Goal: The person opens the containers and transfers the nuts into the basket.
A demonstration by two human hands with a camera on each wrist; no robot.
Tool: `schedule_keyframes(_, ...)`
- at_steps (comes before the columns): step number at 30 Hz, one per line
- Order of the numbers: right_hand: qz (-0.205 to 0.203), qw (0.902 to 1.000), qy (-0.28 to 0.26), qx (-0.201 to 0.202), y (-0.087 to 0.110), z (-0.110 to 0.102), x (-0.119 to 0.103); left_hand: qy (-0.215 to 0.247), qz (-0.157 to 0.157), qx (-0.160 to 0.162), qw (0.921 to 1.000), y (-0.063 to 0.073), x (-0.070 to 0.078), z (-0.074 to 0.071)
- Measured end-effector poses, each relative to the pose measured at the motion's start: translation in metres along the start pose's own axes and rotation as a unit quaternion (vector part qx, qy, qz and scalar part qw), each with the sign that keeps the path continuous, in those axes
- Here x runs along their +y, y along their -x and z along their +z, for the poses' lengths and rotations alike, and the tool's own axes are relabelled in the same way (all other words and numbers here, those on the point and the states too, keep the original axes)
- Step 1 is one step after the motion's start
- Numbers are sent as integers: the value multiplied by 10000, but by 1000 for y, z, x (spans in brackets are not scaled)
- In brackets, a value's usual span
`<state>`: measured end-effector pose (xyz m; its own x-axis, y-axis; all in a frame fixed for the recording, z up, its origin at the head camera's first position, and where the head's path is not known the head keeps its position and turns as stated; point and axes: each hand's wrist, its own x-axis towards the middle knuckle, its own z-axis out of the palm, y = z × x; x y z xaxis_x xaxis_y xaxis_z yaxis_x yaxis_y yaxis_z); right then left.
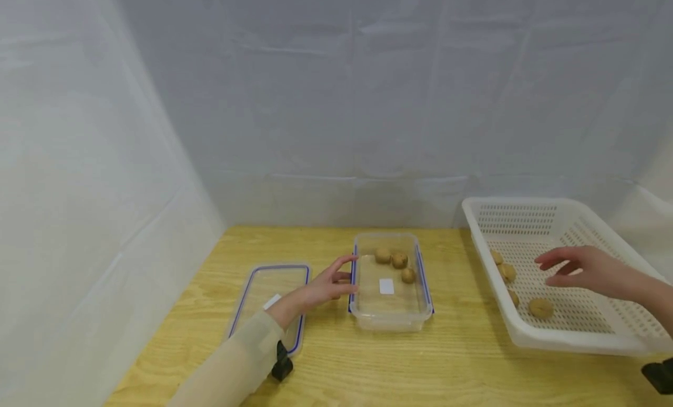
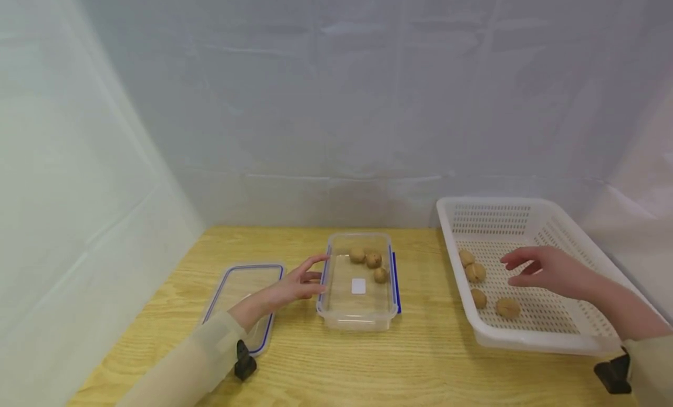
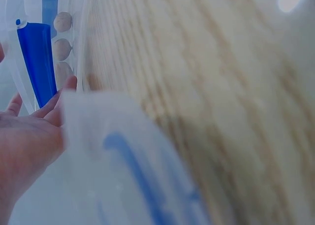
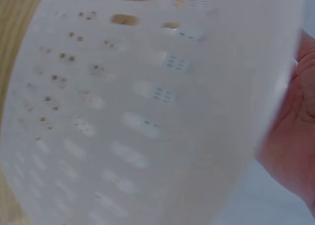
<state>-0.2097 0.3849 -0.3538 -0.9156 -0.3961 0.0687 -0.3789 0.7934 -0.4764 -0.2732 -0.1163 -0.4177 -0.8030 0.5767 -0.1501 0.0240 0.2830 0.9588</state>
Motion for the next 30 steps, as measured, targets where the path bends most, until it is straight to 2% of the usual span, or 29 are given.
schedule_keyframes(6, 59, 10000, 37, 39, -8, -16, -17, 18, 5, -8, 10000, -1, 2, 1)
schedule_keyframes(8, -79, 9999, 65, 114, -12, -20, -23, 17, -9, -11, 10000, 0, 2, 2)
schedule_keyframes(14, -848, 9957, 161, 343, -28, -30, -45, -48, -5, -30, 10000, 0, 2, -1)
schedule_keyframes(15, -920, 9952, 152, 291, -32, -31, -49, -56, -1, -39, 10000, 0, 2, -1)
schedule_keyframes(22, -649, 9977, 21, -174, -56, -33, -86, -27, -68, -53, 10000, 2, 1, -4)
schedule_keyframes(30, -854, 9949, -177, -508, -81, -26, -111, 54, -82, -48, 9999, 4, 2, -4)
